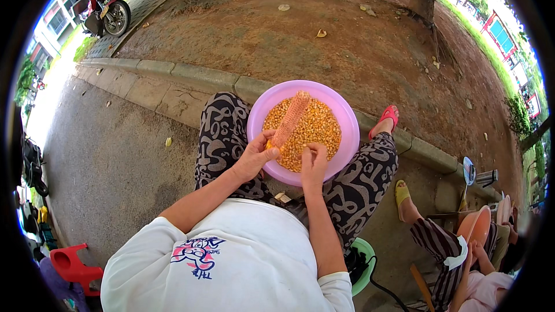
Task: The person sits outdoors and removes corn kernels from a cob by hand, dropping them into a pink plastic basin. The person holds the cob with both hands and systematically strips the kernels until the cob is bare.
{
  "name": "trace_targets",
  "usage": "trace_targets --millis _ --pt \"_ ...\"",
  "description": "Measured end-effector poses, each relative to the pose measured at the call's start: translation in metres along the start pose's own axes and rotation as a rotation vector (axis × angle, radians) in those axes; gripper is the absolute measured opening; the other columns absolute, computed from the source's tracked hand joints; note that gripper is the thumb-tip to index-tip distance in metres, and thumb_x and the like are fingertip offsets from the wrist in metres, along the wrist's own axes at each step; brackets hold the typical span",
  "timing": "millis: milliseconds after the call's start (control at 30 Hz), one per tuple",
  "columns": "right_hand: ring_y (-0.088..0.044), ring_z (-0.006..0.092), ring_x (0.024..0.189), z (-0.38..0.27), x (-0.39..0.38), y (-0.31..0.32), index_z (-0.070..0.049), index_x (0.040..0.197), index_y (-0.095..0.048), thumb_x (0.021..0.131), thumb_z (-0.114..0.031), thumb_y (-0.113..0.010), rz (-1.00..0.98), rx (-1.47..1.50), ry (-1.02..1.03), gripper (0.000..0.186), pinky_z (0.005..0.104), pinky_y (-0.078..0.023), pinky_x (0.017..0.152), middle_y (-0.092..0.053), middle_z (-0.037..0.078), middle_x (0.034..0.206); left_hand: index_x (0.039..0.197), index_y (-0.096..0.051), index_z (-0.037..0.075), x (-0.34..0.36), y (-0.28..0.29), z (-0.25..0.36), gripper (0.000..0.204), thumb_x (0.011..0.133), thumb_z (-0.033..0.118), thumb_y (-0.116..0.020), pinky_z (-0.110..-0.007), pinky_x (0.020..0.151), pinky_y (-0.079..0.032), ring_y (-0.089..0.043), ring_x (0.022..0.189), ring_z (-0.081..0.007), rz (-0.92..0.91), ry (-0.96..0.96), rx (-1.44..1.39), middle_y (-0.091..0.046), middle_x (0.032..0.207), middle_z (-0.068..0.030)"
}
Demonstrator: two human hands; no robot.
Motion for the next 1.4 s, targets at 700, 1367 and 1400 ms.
trace_targets --millis 700,1367,1400 --pt "-0.053 0.0105 0.083 -0.009 -0.005 -0.020 -0.003 0.111 -0.055 0.085 -0.008 -0.059 -0.266 -0.045 0.098 0.027 0.0230 -0.044 0.070 -0.054 0.004 0.099 0.115 -0.046 0.006 -0.002 -0.004 0.004 0.035 0.095 0.035 -0.044 -0.025 0.064 -0.044 -0.056 0.081 -0.0125 -0.009 0.093 -0.234 -0.056 0.094 -0.0038" --pt "-0.055 0.0132 0.082 -0.021 -0.008 -0.023 -0.002 0.090 -0.060 0.080 -0.005 -0.065 -0.310 -0.159 0.197 0.011 0.0239 -0.047 0.067 -0.052 0.006 0.099 0.121 -0.045 0.008 -0.002 -0.001 -0.007 0.031 0.094 0.025 -0.050 -0.026 0.079 -0.046 -0.053 0.093 -0.0103 -0.056 0.107 -0.170 -0.054 0.105 -0.0007" --pt "-0.056 0.0143 0.081 -0.022 -0.008 -0.023 -0.002 0.090 -0.060 0.079 -0.005 -0.065 -0.309 -0.167 0.219 0.012 0.0242 -0.049 0.065 -0.052 0.008 0.099 0.121 -0.046 0.008 -0.002 0.000 -0.007 0.032 0.094 0.024 -0.052 -0.026 0.078 -0.046 -0.053 0.091 -0.0097 -0.066 0.091 -0.100 -0.055 0.104 -0.0004"
Point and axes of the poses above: each hand's wrist, its own x-axis towards the middle knuckle, its own y-axis out of the back of the hand, z = x × y, the point moved 5 cm from there along x, towards the middle knuckle
